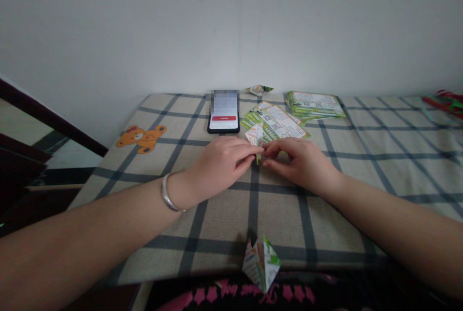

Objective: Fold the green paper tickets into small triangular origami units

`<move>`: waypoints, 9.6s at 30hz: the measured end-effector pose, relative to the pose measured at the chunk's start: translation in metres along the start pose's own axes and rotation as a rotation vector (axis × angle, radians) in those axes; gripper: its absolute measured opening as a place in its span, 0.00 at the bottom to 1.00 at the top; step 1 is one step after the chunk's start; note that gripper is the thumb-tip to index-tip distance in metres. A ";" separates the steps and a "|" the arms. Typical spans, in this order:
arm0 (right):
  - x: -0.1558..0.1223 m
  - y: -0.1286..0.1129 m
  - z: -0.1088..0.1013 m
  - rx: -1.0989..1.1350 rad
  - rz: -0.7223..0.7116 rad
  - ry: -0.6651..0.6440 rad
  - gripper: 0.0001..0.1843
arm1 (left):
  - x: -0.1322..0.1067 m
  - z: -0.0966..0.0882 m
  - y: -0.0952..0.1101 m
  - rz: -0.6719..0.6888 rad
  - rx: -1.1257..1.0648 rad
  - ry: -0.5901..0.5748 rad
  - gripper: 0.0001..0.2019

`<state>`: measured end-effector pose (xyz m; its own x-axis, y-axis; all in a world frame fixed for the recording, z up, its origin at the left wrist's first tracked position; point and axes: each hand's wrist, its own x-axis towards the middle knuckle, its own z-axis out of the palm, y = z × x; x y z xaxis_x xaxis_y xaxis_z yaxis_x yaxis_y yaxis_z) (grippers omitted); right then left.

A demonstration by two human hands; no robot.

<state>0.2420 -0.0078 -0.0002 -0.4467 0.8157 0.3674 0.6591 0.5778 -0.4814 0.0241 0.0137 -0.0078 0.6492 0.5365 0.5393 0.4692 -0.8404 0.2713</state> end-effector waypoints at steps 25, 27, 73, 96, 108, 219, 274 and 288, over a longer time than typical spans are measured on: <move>-0.004 -0.011 0.000 0.056 -0.174 0.001 0.05 | 0.001 -0.010 0.007 0.084 0.187 0.255 0.05; -0.004 -0.010 0.000 0.077 -0.176 0.002 0.04 | 0.001 -0.010 0.007 0.084 0.172 0.242 0.04; -0.008 -0.010 -0.007 0.008 -0.350 0.359 0.08 | -0.001 -0.006 0.017 -0.378 -0.852 -0.102 0.04; -0.004 -0.002 -0.003 -0.099 -0.333 0.307 0.06 | -0.004 -0.006 0.013 0.029 0.046 0.070 0.02; -0.007 -0.011 -0.007 -0.330 -0.391 0.183 0.06 | -0.003 -0.007 0.015 0.080 0.193 0.017 0.06; -0.004 -0.003 -0.001 0.090 -0.358 0.225 0.05 | 0.005 -0.007 0.015 -0.233 -0.363 0.000 0.06; 0.000 -0.011 0.010 0.483 0.159 -0.051 0.04 | 0.006 -0.003 0.018 0.050 0.119 0.043 0.06; 0.000 -0.010 0.009 0.463 0.186 -0.074 0.03 | 0.006 -0.001 0.015 -0.041 -0.062 0.086 0.04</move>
<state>0.2301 -0.0131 -0.0030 -0.4002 0.8960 0.1925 0.4017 0.3603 -0.8419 0.0339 0.0043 0.0004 0.5755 0.5641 0.5921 0.4546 -0.8225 0.3418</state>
